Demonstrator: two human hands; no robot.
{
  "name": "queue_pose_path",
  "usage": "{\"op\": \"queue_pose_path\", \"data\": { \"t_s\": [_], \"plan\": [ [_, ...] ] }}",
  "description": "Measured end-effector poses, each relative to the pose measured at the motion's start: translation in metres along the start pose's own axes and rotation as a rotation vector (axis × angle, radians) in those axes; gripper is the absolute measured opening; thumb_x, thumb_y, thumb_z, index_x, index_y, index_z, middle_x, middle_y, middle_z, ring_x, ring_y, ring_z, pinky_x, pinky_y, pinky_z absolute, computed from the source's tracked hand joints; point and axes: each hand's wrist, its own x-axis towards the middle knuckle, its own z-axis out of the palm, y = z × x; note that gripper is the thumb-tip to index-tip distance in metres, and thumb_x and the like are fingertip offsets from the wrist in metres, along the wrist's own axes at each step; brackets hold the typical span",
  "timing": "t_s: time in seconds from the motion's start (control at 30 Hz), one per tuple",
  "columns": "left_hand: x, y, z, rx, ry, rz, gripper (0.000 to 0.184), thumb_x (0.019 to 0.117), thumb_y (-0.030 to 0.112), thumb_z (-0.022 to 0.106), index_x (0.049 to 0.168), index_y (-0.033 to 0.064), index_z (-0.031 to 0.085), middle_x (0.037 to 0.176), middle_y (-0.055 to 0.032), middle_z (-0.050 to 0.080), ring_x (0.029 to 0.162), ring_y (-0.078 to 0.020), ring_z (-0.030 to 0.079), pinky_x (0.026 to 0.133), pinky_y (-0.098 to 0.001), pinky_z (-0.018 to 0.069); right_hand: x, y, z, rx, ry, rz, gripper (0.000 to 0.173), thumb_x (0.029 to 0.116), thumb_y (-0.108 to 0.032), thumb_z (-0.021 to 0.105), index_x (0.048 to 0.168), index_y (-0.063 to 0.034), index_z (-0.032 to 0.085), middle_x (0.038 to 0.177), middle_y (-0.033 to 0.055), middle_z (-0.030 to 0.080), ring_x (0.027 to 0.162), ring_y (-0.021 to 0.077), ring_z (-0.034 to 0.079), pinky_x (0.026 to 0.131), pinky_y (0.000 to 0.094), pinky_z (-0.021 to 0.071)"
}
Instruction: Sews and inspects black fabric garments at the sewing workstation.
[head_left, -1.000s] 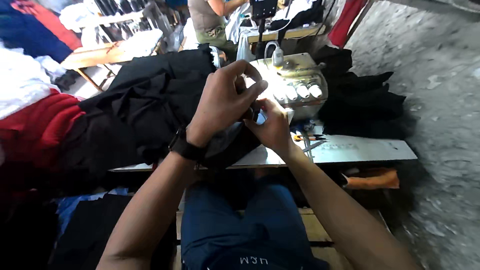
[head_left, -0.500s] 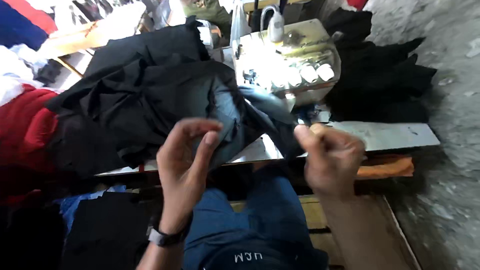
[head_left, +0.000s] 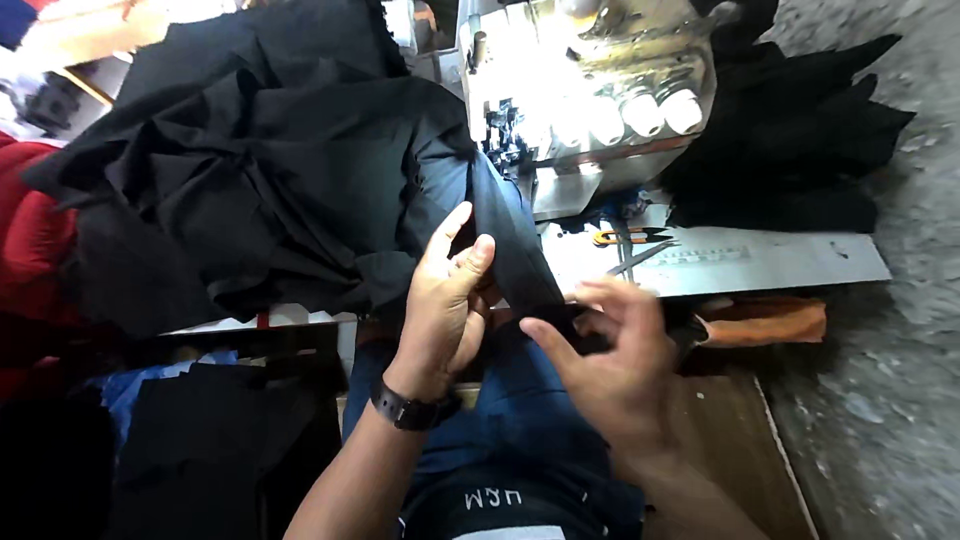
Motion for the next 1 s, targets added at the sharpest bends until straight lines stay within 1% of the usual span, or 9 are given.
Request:
{"op": "queue_pose_path", "data": {
  "t_s": [0.03,0.1,0.2,0.33,0.47,0.6,0.87,0.93,1.0],
  "plan": [
    [-0.001,0.0,0.0,0.04,0.013,0.024,0.053,0.1051,0.014,0.057,0.155,0.0215,0.041,0.116,-0.0121,0.068,0.095,-0.0193,0.071,0.085,-0.0378,0.0609,0.004,0.0,-0.001,0.13,-0.083,0.164,0.054,0.0883,-0.041,0.081,0.126,-0.0122,0.055,0.105,-0.0035,0.074,0.077,0.0039,0.069,0.068,0.0205,0.0594],
    [-0.001,0.0,-0.002,0.083,0.021,0.03,0.055,0.1047,0.018,0.059,0.156,0.0235,0.041,0.119,-0.0114,0.067,0.096,-0.0187,0.071,0.085,-0.0371,0.061,0.01,-0.007,-0.005,0.365,-0.196,0.355,0.034,0.0849,-0.032,0.085,0.11,-0.0116,0.073,0.089,0.0012,0.077,0.074,0.0121,0.073,0.065,0.0263,0.0624],
    [-0.001,0.002,-0.005,0.101,0.004,-0.021,0.053,0.1066,0.025,0.056,0.157,0.0259,0.039,0.126,-0.0089,0.066,0.103,-0.0177,0.069,0.089,-0.0361,0.0589,0.007,-0.02,-0.012,0.327,-0.268,0.313,0.021,0.0878,-0.032,0.082,0.089,-0.0117,0.079,0.079,-0.0006,0.076,0.074,0.0092,0.073,0.07,0.0237,0.0633],
    [-0.002,0.002,-0.006,0.124,0.023,-0.028,0.052,0.1044,0.028,0.06,0.154,0.0297,0.045,0.125,-0.0071,0.068,0.099,-0.0171,0.07,0.085,-0.0349,0.0589,-0.002,-0.019,-0.011,0.201,-0.29,0.263,0.021,0.089,-0.036,0.079,0.083,-0.0157,0.079,0.078,-0.0045,0.075,0.075,0.0057,0.071,0.075,0.0234,0.0601],
    [-0.006,-0.003,-0.007,0.11,0.036,-0.021,0.052,0.1024,0.027,0.064,0.151,0.0313,0.046,0.122,-0.0081,0.069,0.096,-0.0193,0.071,0.083,-0.0362,0.0602,-0.005,-0.02,-0.012,0.135,-0.349,0.213,0.02,0.0952,-0.034,0.072,0.087,-0.0175,0.079,0.082,-0.009,0.076,0.085,0.0029,0.072,0.112,0.0368,0.0491],
    [-0.007,-0.006,-0.008,0.115,0.048,-0.019,0.051,0.1002,0.029,0.068,0.147,0.0328,0.049,0.116,-0.0069,0.071,0.091,-0.0176,0.071,0.079,-0.034,0.0602,-0.007,-0.018,-0.015,0.082,-0.393,0.162,0.024,0.0995,-0.036,0.066,0.092,-0.0186,0.081,0.087,-0.011,0.077,0.092,0.0011,0.073,0.123,0.0441,0.0387],
    [-0.003,-0.008,-0.009,0.055,0.039,-0.005,0.047,0.1014,0.025,0.066,0.146,0.03,0.05,0.113,-0.0074,0.071,0.09,-0.0167,0.072,0.079,-0.0333,0.0609,-0.01,-0.018,-0.015,0.04,-0.36,0.088,0.025,0.0976,-0.041,0.069,0.092,-0.0199,0.082,0.087,-0.0111,0.076,0.091,0.0013,0.071,0.12,0.0476,0.0387],
    [-0.003,-0.008,-0.008,0.03,0.044,0.006,0.046,0.1043,0.024,0.061,0.148,0.0268,0.047,0.114,-0.0092,0.069,0.092,-0.0176,0.071,0.08,-0.034,0.0609,-0.014,-0.023,-0.015,-0.018,-0.304,-0.014,0.026,0.0975,-0.041,0.069,0.087,-0.0191,0.08,0.085,-0.0092,0.074,0.091,0.0018,0.068,0.112,0.0456,0.0421],
    [-0.015,-0.006,-0.013,0.078,-0.014,0.045,0.051,0.105,0.028,0.058,0.153,0.0237,0.041,0.116,-0.012,0.068,0.092,-0.0181,0.07,0.08,-0.0326,0.0603,-0.013,-0.031,-0.013,-0.023,-0.238,-0.176,0.034,0.0992,-0.043,0.067,0.079,-0.0156,0.071,0.076,-0.0051,0.069,0.091,0.0057,0.063,0.098,0.0402,0.0365]
  ]
}}
